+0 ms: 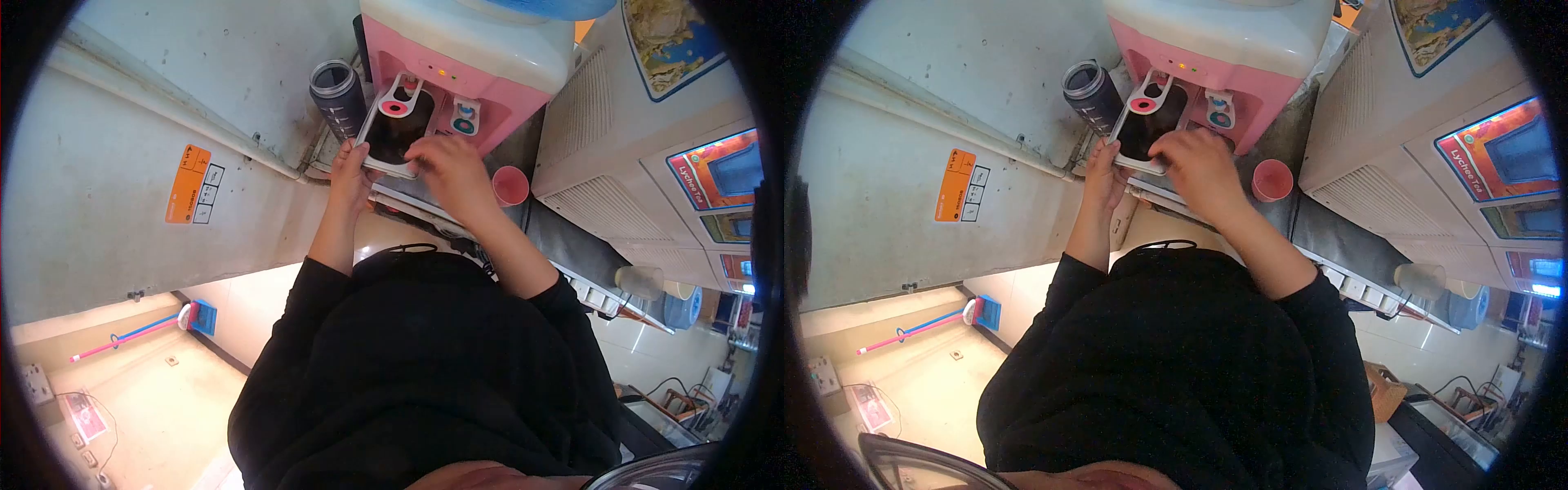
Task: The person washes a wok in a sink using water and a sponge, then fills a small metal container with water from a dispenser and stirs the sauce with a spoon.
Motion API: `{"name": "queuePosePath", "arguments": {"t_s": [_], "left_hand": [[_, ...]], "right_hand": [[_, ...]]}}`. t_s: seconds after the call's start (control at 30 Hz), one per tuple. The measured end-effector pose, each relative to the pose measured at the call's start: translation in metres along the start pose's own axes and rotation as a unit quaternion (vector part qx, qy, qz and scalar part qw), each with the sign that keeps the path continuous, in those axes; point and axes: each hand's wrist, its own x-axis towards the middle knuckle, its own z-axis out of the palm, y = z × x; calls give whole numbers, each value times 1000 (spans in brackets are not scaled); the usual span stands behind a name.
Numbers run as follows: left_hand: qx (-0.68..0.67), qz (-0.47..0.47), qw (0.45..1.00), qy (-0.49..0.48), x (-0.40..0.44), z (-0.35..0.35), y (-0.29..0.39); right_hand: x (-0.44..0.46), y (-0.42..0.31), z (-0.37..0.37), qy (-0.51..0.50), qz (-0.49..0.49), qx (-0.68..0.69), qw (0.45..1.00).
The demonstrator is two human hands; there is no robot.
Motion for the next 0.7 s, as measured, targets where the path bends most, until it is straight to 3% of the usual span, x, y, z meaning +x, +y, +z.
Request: {"name": "queuePosePath", "arguments": {"t_s": [0.1, 0.2, 0.3, 0.5, 0.6, 0.7], "left_hand": [[-5, 0, 1000, 5, 2, 3, 0], [-9, -3, 1000, 4, 1, 3, -2], [-11, -2, 1000, -4, 2, 2, -3], [-14, -9, 1000, -25, -2, 2, -3], [-17, -11, 1000, -23, -2, 2, -4], [-25, -16, 999, -25, -4, -3, -5]], "right_hand": [[2, 7, -8, 64, 113, 115, 985], [2, 8, -13, 112, 131, 208, 963], [3, 4, -20, 108, 155, 182, 965], [-2, 6, -14, 110, 102, 254, 955], [-7, 4, -7, 27, 90, 214, 972], [-14, -11, -2, 54, 142, 113, 982]]}}
